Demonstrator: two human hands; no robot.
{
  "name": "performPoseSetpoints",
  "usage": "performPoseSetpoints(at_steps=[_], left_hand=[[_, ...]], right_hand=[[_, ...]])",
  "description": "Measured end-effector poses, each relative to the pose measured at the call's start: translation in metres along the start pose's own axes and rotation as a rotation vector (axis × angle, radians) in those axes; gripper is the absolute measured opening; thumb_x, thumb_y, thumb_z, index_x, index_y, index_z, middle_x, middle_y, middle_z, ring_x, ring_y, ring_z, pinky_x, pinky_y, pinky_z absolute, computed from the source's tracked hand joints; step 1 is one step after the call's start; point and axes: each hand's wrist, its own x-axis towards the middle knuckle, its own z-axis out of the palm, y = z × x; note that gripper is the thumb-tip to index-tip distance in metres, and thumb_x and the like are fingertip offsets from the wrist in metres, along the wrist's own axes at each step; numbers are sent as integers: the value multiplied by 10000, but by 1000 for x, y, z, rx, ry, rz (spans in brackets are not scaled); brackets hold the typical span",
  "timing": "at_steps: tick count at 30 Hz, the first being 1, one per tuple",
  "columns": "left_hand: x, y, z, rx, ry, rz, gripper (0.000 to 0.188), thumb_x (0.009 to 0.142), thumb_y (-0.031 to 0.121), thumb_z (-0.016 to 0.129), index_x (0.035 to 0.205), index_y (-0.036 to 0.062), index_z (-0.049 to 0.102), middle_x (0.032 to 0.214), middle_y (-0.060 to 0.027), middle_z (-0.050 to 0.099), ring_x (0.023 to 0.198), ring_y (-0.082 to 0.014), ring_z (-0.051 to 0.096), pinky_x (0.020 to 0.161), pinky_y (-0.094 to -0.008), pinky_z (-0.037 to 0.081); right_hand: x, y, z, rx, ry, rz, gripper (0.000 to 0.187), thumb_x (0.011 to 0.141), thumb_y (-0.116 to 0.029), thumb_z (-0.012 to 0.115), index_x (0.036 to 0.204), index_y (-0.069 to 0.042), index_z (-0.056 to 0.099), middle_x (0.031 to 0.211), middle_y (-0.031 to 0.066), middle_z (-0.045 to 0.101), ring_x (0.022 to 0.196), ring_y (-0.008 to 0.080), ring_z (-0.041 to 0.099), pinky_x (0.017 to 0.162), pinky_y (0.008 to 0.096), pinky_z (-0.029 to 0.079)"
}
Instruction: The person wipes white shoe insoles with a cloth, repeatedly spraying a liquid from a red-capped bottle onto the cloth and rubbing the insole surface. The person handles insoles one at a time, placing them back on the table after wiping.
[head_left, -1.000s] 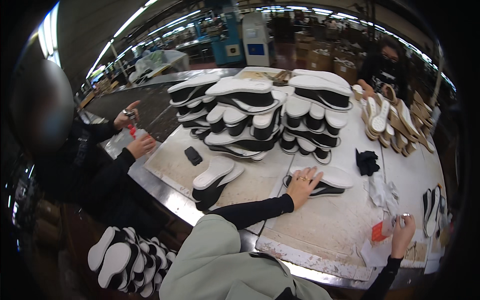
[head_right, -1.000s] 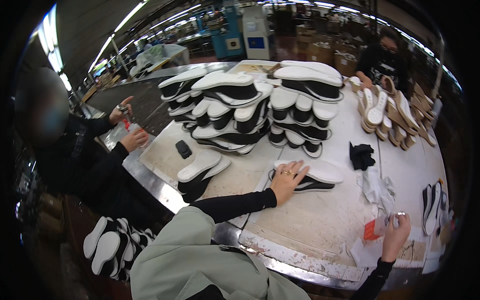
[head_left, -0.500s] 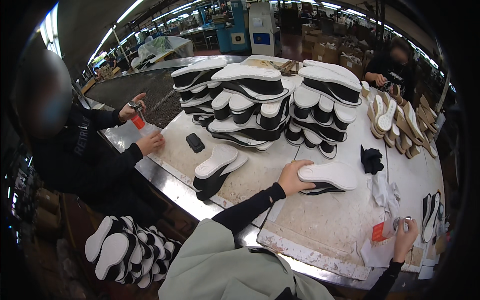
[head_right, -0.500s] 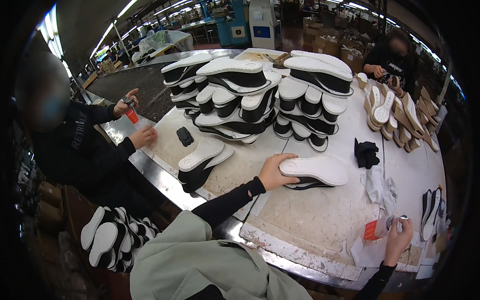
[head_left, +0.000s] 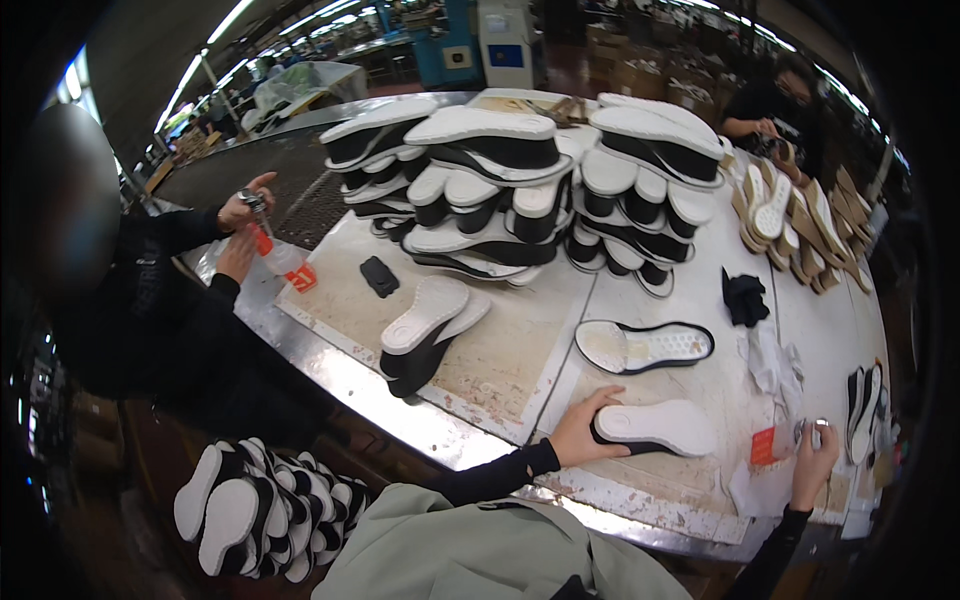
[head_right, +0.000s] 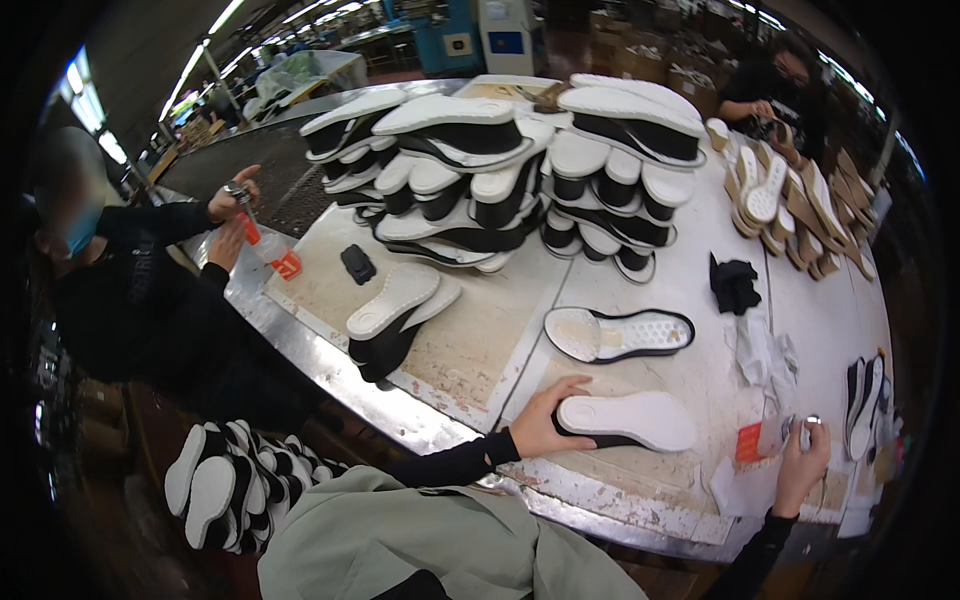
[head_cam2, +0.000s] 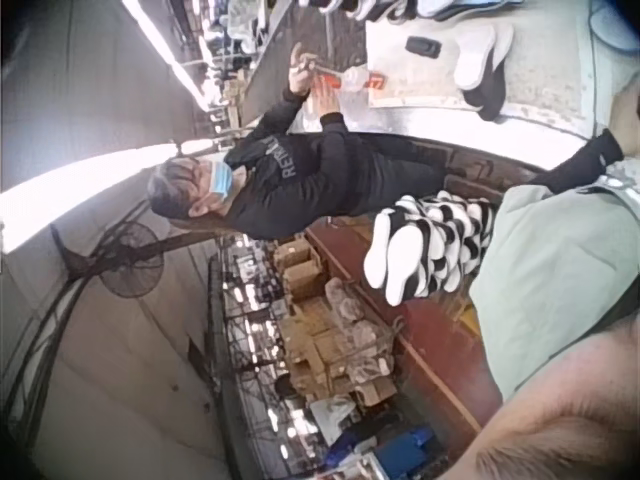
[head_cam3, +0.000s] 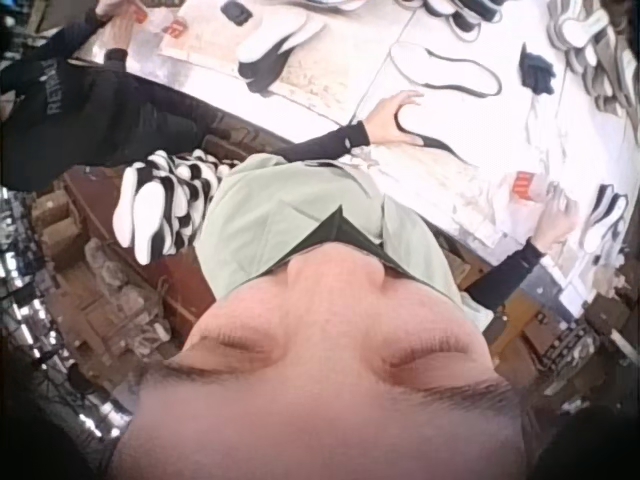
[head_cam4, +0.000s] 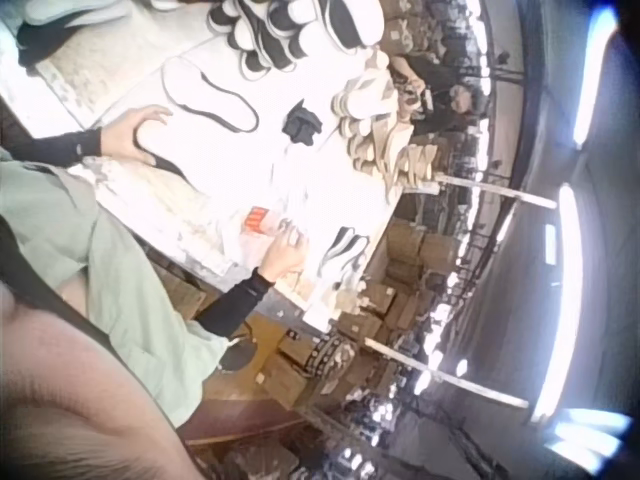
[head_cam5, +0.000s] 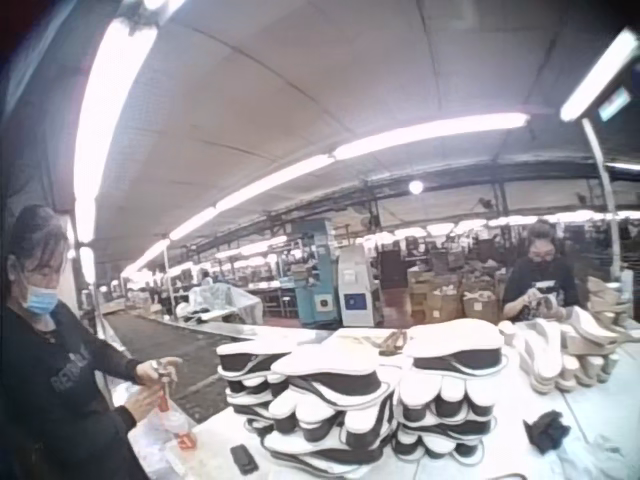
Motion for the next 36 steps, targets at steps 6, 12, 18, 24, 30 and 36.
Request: performPoseSetpoints(at_steps=[6,12,18,24,30,36], left_hand=[[1,-15,-1,258,48,151,962,589,361,926,1360,-3,481,1441,-254,445,1296,-374,490,1096,-412,364],[3,-8,-3,96,-86,35,836,606,327,916,1279,-6,550,1445,-284,432,1284,-372,505,1086,-425,377],[2,3,-1,150,-90,60,618,662,203,872,1185,20,597,1222,-162,633,1140,-322,598,987,-384,445],[-1,-4,0,39,-65,58,629,649,157,838,1212,41,581,1104,-152,638,1028,-356,589,955,-432,431],[-7,-1,2,-22,-78,-56,652,643,73,802,1249,38,563,1144,-166,636,1047,-370,591,975,-442,425],[-5,1,1,-53,-106,21,691,632,62,810,1273,45,553,1257,-164,626,1147,-336,599,1073,-484,360]], right_hand=[[9,-20,-3,-75,-45,-52,146,863,-31,663,868,92,584,820,171,565,742,278,569,706,358,452],[-9,-116,-25,162,145,40,101,871,-23,659,914,60,623,843,135,595,771,239,592,713,320,454],[-71,-184,82,443,-283,-37,119,800,-19,700,907,10,657,835,134,601,831,291,592,751,365,457],[-92,-261,113,646,-341,-281,171,735,-4,696,899,-3,650,850,134,579,830,328,547,732,402,449],[-78,-240,121,528,-299,-256,231,702,5,685,926,-12,633,874,118,555,835,326,539,729,396,454],[-92,-247,103,714,-471,-438,289,640,33,680,918,-34,636,887,107,583,863,317,562,767,383,468]])
